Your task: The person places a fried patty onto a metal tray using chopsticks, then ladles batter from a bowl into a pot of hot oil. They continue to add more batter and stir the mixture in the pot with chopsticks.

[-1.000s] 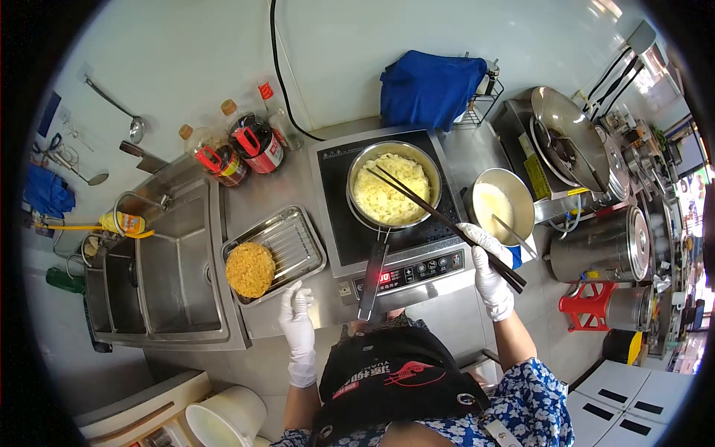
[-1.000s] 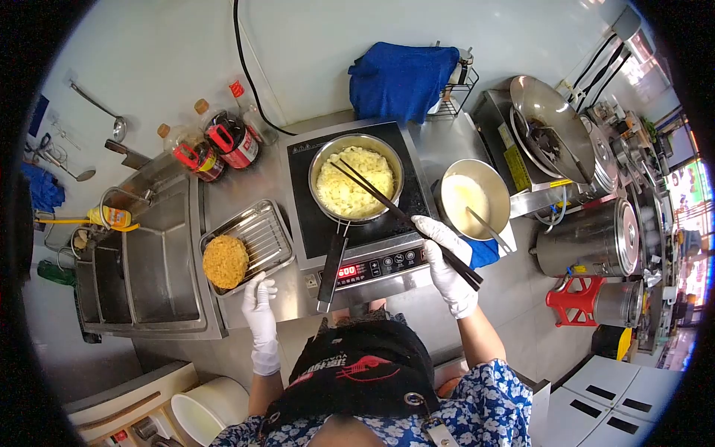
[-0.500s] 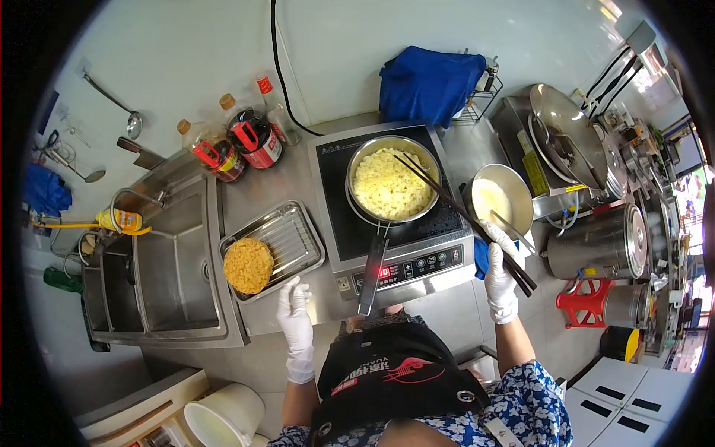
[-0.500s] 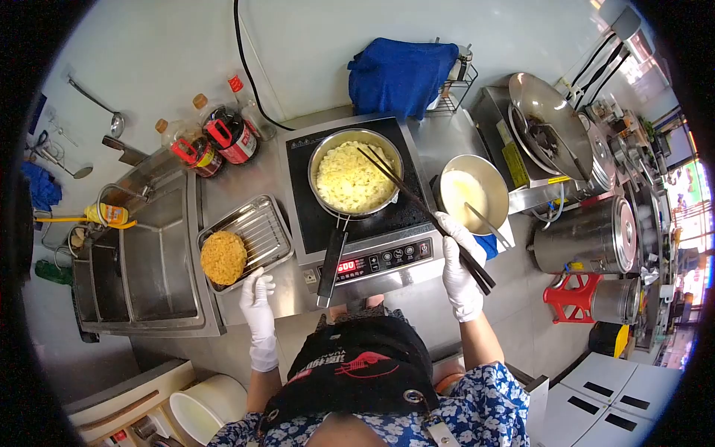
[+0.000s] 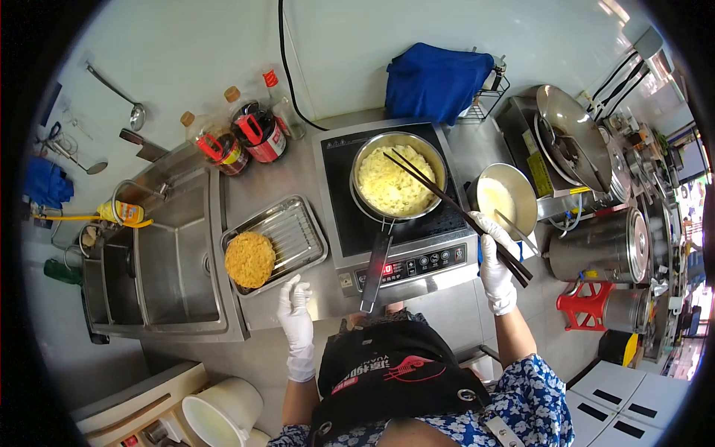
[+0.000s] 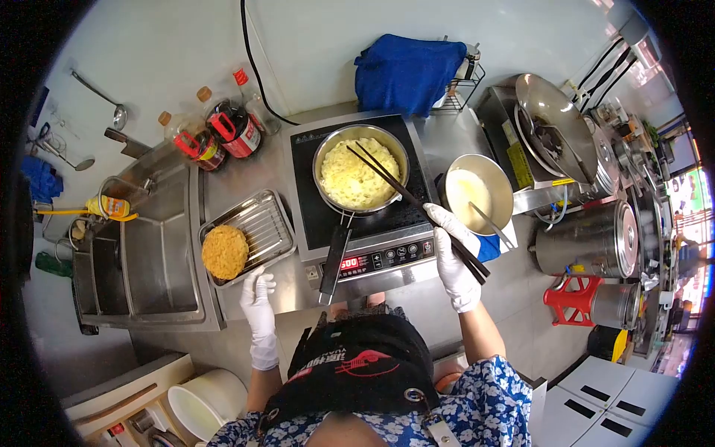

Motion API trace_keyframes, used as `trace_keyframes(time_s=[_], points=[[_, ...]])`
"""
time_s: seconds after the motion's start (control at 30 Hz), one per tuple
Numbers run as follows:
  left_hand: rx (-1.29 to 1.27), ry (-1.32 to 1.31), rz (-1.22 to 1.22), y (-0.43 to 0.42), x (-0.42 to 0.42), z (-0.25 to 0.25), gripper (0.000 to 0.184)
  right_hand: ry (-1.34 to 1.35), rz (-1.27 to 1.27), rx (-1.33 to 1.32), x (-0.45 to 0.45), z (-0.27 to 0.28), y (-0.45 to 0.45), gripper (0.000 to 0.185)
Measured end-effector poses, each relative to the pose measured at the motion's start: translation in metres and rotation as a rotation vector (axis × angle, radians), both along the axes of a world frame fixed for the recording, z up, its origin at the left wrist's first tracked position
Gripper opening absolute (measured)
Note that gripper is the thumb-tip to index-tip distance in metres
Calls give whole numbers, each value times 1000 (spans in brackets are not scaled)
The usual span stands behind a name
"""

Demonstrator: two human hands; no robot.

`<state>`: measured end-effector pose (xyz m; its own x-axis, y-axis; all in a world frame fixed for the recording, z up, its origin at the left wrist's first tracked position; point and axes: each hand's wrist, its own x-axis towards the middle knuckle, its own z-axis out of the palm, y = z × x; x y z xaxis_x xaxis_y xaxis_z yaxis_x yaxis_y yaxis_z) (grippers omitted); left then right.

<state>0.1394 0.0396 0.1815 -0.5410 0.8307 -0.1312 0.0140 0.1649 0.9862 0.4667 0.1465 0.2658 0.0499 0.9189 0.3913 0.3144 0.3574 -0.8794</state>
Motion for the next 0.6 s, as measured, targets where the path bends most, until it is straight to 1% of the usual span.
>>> trace_keyframes(time_s=[0.17,0.3,0.43,0.53,0.6], points=[[-24,-22,-10,-1,1,3,25,-50,69,23,-3,6,4,27],[-11,-1,1,-1,2,-1,23,-36,125,16,-2,7,3,26],[-1,-7,-16,-1,3,-4,23,-9,159,15,-1,11,-1,29],[-4,-56,-26,0,5,-7,22,14,170,-12,5,13,-6,28],[-23,-144,-74,2,7,-9,23,30,168,-31,10,15,-9,27]])
